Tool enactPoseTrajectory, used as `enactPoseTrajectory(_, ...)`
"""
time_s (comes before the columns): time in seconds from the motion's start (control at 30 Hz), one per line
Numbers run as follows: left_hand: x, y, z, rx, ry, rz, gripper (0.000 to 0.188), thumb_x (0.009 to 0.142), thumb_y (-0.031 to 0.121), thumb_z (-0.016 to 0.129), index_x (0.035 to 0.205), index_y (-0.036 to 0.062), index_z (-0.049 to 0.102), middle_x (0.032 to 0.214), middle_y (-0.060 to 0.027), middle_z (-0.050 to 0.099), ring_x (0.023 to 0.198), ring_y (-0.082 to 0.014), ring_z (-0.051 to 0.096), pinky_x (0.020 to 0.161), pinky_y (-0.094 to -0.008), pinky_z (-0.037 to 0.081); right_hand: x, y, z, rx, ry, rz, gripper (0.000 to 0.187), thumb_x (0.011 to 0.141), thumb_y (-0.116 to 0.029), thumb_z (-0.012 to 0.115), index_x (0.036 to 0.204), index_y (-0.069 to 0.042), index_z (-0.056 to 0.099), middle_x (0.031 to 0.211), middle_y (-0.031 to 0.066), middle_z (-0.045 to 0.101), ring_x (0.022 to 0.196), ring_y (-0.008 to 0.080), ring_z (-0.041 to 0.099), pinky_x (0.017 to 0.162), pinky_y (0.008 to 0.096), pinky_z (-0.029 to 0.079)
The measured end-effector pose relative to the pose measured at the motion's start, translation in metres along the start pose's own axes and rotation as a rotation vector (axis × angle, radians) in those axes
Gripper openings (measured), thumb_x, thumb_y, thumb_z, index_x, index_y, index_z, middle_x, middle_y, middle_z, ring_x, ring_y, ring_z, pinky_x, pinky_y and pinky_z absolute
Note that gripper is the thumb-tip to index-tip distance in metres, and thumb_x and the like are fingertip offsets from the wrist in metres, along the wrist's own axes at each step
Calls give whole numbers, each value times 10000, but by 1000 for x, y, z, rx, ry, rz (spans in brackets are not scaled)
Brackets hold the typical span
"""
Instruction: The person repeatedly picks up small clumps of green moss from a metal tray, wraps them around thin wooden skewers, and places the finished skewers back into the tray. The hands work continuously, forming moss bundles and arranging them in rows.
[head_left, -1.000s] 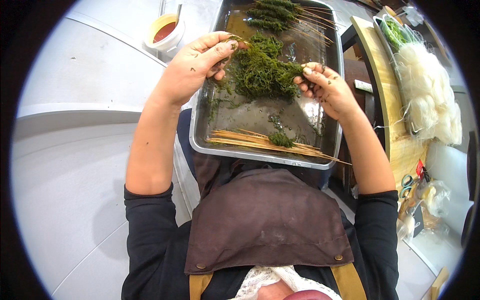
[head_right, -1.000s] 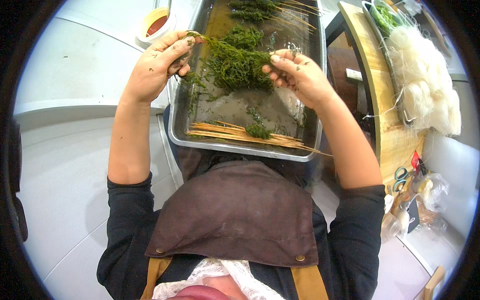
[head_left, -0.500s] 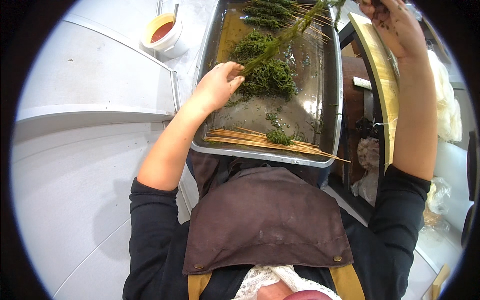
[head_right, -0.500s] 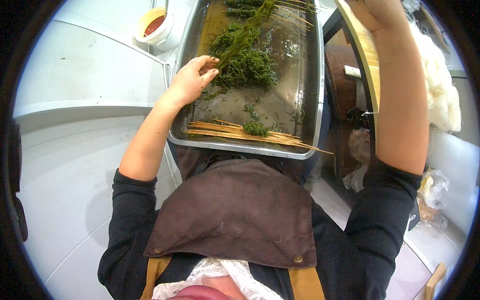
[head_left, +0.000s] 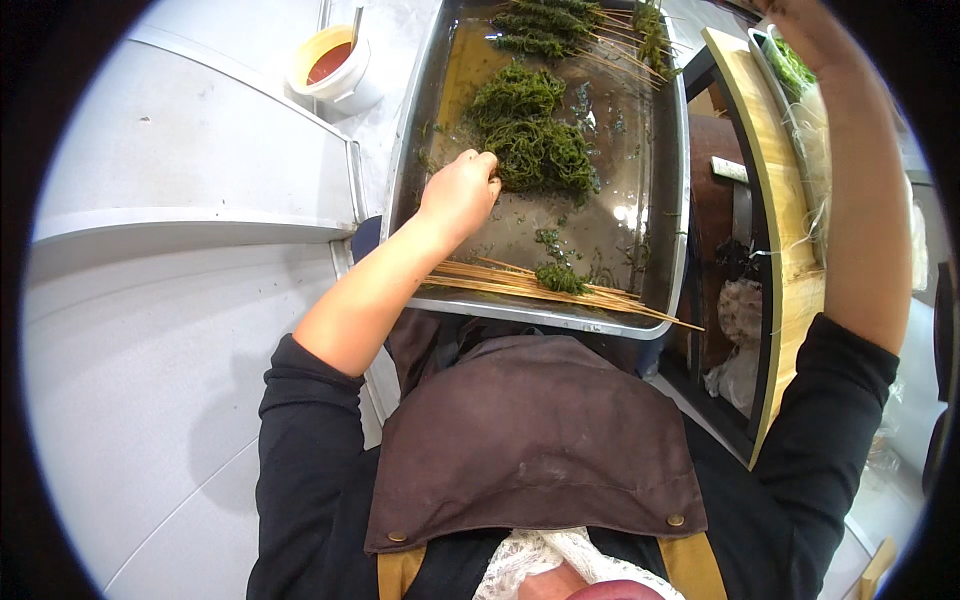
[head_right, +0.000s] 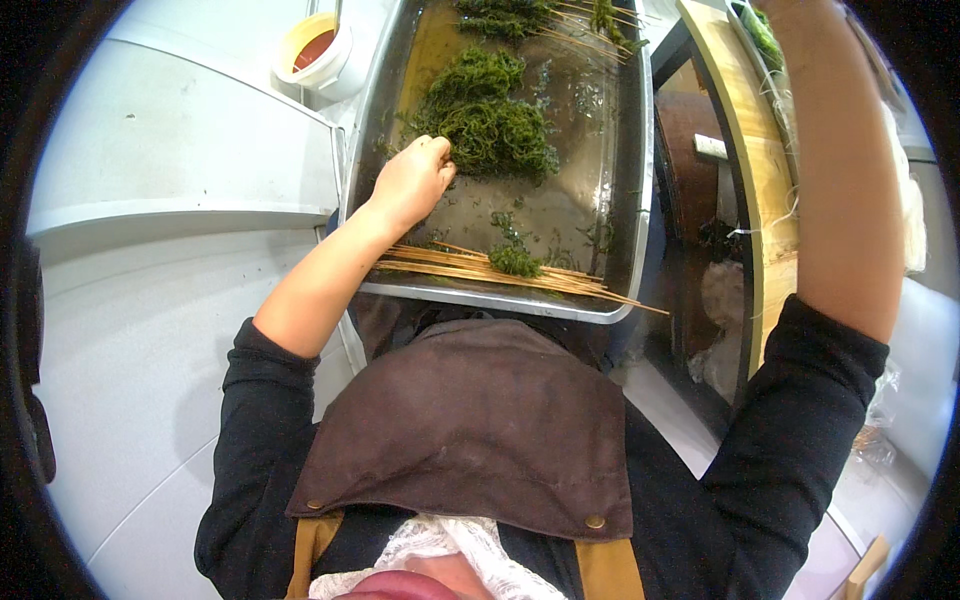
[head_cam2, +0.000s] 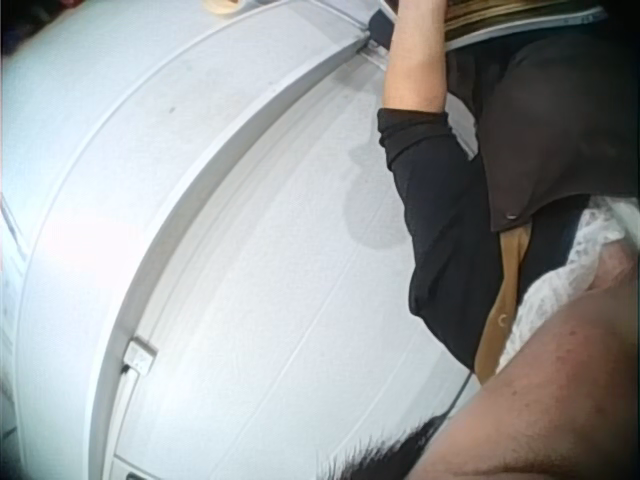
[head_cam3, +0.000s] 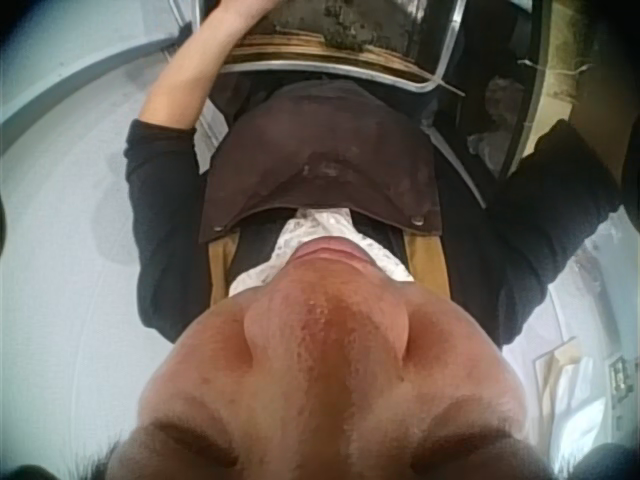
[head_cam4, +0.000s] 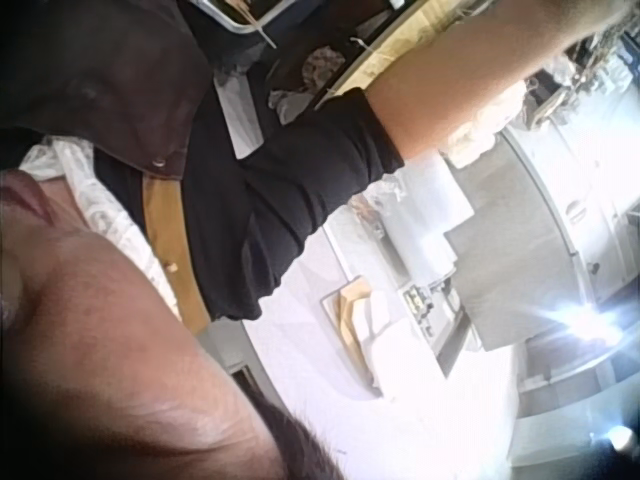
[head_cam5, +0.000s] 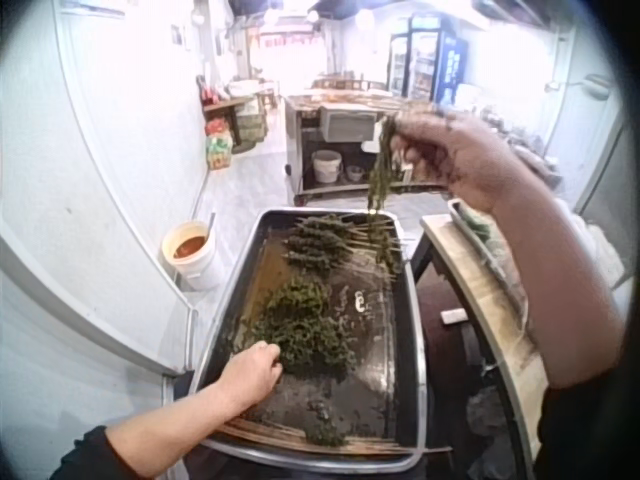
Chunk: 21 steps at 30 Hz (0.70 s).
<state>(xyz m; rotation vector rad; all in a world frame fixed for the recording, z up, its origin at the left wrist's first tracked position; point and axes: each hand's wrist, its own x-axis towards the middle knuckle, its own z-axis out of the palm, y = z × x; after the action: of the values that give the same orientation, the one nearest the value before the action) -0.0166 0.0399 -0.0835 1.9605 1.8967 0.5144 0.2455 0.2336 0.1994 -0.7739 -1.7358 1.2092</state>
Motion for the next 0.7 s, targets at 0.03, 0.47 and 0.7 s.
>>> enactPoseTrajectory(0.03,5,0,-5,69,-49,2,207,937,235,698,981,41,644,956,-167,674,888,-372,670,796,-470,538,-1,10,3,-11,20,93,208,1030,-184,655,1109,7,682,870,37,710,681,71,626,612,185,527)
enactPoseTrajectory(0.47,59,84,-225,-451,105,189,183,1009,176,675,1045,-4,679,798,38,610,694,-67,522,655,-244,455,-52,66,32,237,45,422,97,1013,-160,693,983,-69,684,826,19,689,671,81,605,613,240,497)
enactPoseTrajectory(0.7,41,126,-242,-134,198,197,166,965,116,660,955,-46,696,696,-96,601,652,-129,517,626,-314,451,-56,54,35,199,-9,353,105,1001,-168,708,988,-65,696,838,12,692,668,74,589,627,224,486)
